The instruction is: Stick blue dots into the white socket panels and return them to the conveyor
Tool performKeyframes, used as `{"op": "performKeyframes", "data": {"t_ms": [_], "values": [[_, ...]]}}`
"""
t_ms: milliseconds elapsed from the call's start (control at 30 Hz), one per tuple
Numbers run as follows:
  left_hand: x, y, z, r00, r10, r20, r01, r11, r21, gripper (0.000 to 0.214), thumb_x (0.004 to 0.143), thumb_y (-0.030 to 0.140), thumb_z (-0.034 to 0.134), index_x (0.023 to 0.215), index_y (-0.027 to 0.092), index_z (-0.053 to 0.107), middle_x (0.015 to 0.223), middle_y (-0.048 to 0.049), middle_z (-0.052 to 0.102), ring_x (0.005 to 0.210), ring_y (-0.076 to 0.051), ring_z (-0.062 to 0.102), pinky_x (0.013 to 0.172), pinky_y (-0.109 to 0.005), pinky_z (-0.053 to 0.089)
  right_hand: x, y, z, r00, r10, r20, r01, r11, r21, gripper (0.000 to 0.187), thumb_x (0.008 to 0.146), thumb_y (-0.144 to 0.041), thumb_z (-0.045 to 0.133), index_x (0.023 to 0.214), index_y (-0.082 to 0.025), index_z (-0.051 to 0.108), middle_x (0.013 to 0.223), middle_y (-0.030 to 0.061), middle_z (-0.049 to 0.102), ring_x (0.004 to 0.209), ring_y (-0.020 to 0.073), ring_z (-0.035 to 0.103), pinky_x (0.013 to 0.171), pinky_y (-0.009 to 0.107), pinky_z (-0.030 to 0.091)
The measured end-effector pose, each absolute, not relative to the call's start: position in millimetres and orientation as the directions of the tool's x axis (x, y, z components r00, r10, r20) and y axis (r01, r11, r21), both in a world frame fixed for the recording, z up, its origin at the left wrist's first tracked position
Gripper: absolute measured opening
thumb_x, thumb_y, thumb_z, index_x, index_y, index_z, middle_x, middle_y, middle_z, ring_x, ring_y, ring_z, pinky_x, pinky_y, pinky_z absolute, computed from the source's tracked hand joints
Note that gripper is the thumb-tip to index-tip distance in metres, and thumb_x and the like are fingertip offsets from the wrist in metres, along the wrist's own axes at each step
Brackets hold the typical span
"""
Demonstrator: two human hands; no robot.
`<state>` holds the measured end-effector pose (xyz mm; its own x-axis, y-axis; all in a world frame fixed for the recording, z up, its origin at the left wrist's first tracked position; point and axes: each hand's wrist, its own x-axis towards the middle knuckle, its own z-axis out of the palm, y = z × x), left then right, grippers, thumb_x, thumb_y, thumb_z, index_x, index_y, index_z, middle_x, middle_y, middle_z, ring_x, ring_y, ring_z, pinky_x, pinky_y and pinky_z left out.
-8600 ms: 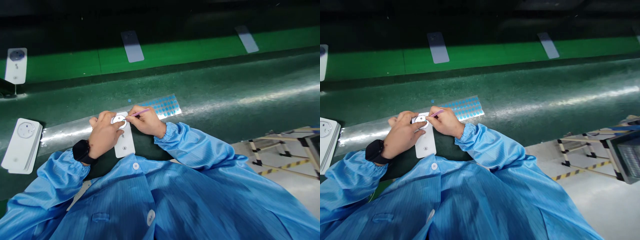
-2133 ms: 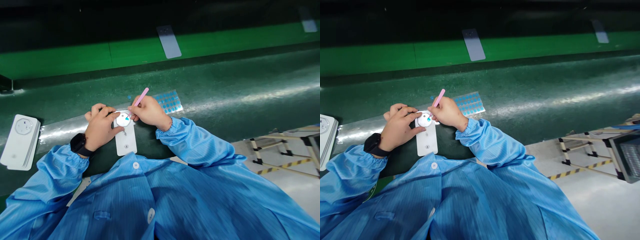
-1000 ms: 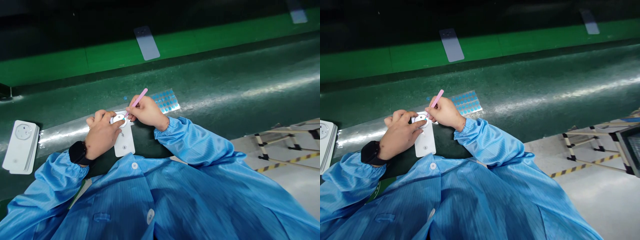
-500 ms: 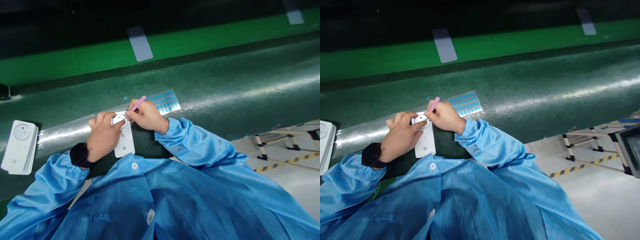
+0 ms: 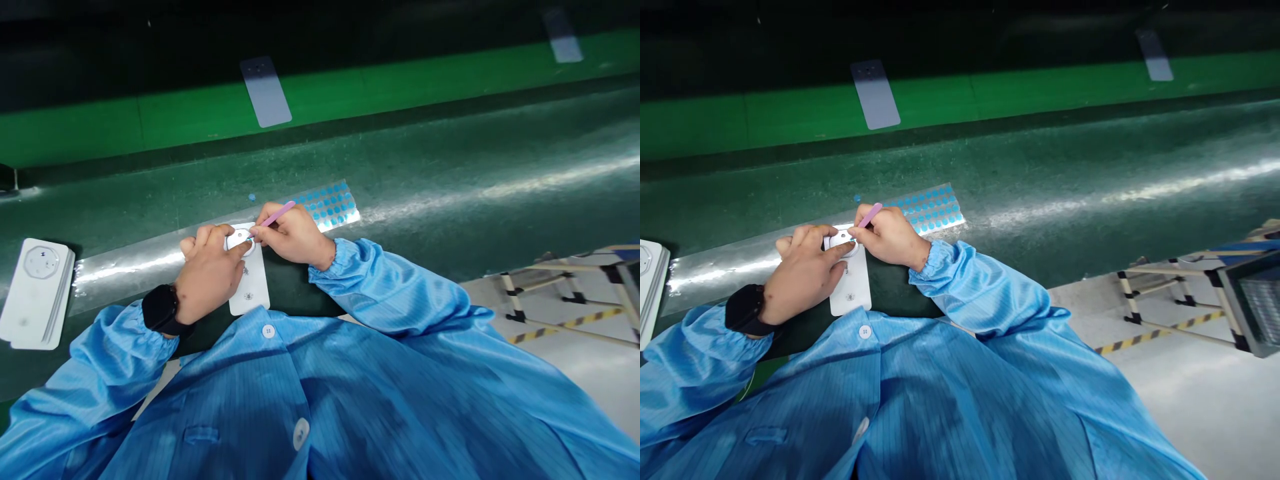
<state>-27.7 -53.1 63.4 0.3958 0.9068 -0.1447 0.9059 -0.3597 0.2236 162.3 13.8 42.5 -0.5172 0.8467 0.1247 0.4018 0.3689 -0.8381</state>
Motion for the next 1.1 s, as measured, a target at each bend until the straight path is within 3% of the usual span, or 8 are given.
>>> {"op": "performKeyframes", "data": {"t_ms": [533, 1100], "values": [[-25.1, -52.6, 66.3, 0.382, 0.910, -0.162, 0.915, -0.348, 0.203, 0.040, 0.090, 0.023, 0.053, 0.126, 0.026, 0.072, 0.132, -0.0199, 0.056, 0.119, -0.042, 0.046, 0.083, -0.054, 0.041, 162.2, 15.0, 42.0, -0.518, 0.848, 0.111, 0.385, 0.346, -0.856, 0.016, 0.086, -0.029, 0.062, 0.075, -0.019, 0.058, 0.065, -0.0012, 0.060, 0.060, 0.0133, 0.052, 0.061, 0.026, 0.037], [-25.5, -53.4, 61.5, 0.377, 0.920, -0.102, 0.906, -0.344, 0.246, 0.039, 0.088, 0.021, 0.057, 0.123, 0.026, 0.073, 0.129, -0.0193, 0.058, 0.118, -0.042, 0.048, 0.085, -0.057, 0.043, 163.6, 15.9, 42.0, -0.506, 0.860, 0.065, 0.377, 0.288, -0.880, 0.014, 0.086, -0.027, 0.062, 0.075, -0.020, 0.056, 0.064, -0.0011, 0.066, 0.060, 0.0142, 0.058, 0.060, 0.026, 0.041]]}}
